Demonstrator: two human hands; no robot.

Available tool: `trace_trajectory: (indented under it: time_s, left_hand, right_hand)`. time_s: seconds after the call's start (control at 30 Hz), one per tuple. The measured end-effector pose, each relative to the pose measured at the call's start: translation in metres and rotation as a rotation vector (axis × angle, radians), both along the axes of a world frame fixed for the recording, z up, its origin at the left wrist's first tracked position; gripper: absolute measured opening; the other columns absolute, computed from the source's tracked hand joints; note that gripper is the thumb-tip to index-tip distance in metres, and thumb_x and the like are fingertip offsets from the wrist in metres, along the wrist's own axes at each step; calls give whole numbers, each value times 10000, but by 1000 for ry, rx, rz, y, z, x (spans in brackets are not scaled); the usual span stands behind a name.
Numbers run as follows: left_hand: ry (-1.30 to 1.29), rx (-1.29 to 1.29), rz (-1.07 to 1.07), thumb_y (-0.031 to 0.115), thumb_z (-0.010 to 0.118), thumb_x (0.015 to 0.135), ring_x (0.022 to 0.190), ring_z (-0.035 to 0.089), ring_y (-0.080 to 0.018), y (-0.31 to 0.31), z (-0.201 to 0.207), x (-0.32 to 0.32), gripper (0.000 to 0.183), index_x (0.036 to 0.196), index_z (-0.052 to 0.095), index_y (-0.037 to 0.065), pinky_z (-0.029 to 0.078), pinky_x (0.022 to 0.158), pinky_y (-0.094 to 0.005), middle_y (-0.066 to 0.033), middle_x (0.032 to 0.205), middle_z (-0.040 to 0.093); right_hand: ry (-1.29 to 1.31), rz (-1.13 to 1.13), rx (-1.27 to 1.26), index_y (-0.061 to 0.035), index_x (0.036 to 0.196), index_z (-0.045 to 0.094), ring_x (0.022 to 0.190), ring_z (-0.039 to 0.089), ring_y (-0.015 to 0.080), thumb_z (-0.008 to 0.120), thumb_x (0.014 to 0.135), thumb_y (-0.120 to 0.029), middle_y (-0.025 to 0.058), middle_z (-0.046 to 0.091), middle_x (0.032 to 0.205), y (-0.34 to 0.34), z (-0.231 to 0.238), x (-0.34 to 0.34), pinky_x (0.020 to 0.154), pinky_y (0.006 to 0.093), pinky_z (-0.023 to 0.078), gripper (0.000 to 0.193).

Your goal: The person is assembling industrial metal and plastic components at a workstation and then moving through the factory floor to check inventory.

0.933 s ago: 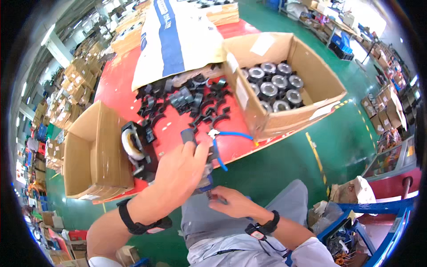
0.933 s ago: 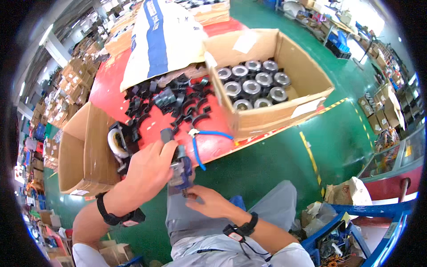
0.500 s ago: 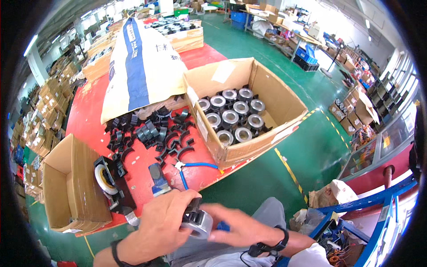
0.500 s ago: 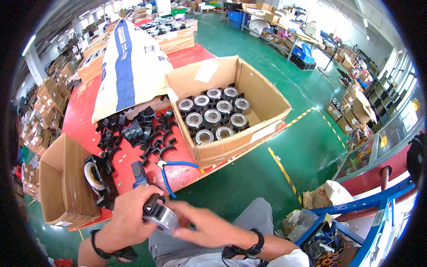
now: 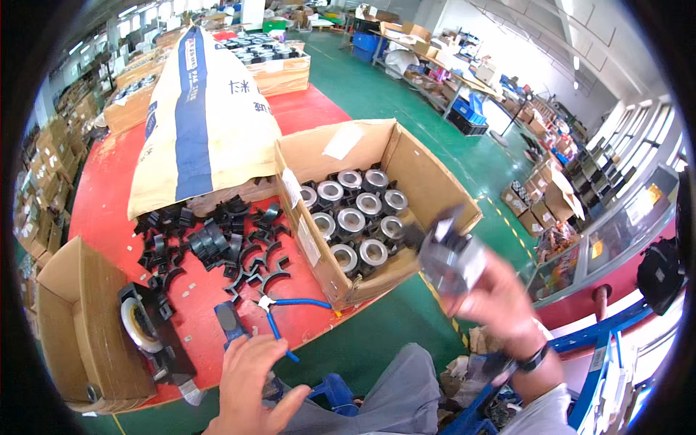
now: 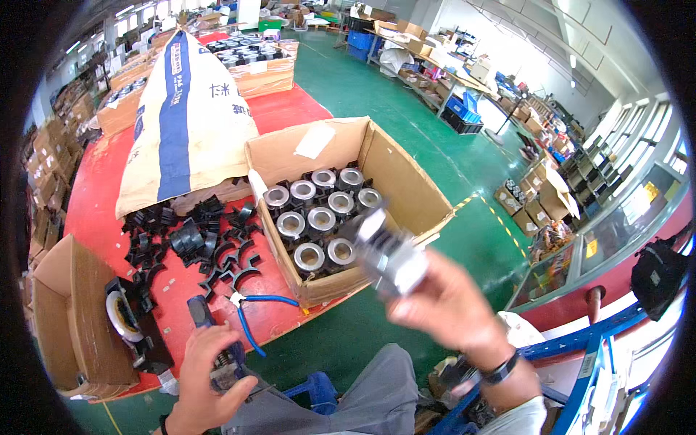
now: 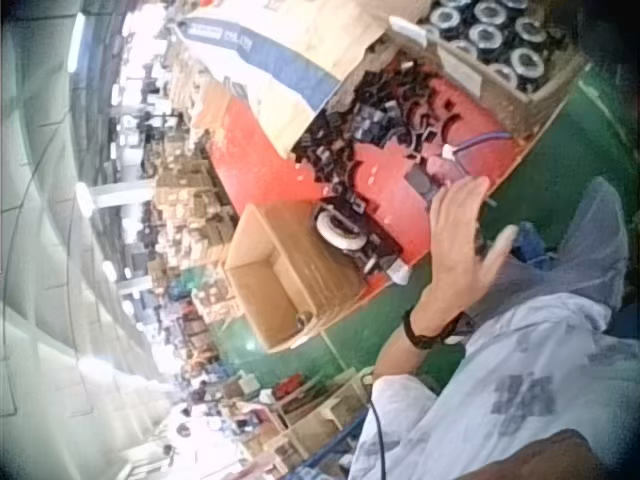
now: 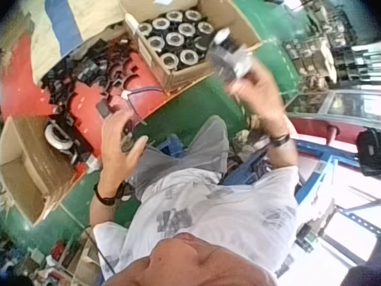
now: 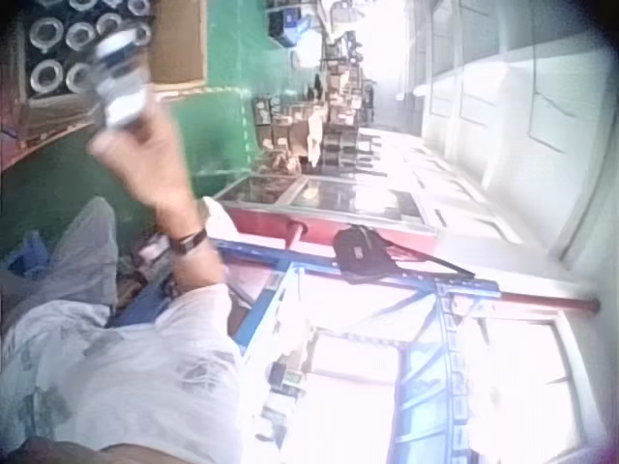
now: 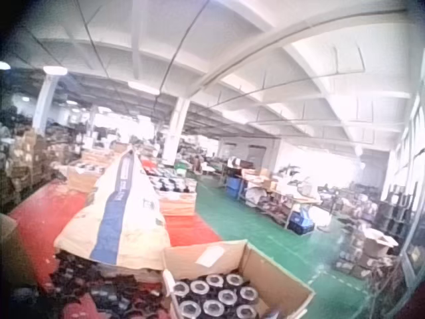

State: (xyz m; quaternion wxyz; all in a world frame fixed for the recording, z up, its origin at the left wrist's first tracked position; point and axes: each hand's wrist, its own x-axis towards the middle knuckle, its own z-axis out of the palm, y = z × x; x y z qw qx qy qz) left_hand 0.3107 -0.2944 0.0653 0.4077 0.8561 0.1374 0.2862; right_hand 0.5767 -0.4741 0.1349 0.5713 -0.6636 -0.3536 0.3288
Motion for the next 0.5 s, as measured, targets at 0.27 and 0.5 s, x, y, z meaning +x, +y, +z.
trace_trajectory:
  time_s: [0.27, 0.5]
  left_hand:
    - [104, 306, -22, 122, 685, 778, 1069, 547, -297, 3, -40, 18, 282, 1042, 620, 48, 324, 1010, -513, -113, 1033, 609]
    - [126, 214, -51, 147, 686, 790, 1042, 567, -269, 10, -44, 19, 220, 985, 634, 59, 321, 993, -515, -69, 986, 632]
  right_hand:
    - [-1425, 181, -895, -109, 959, 651, 754, 654, 281, 660, 782, -175, 115, 666, 806, 74, 16, 121, 656, 383, 520, 188]
    - [-1622, 621, -1518, -127, 906, 682, 804, 690, 265, 636, 761, -141, 83, 697, 843, 121, -37, 161, 650, 374, 544, 152]
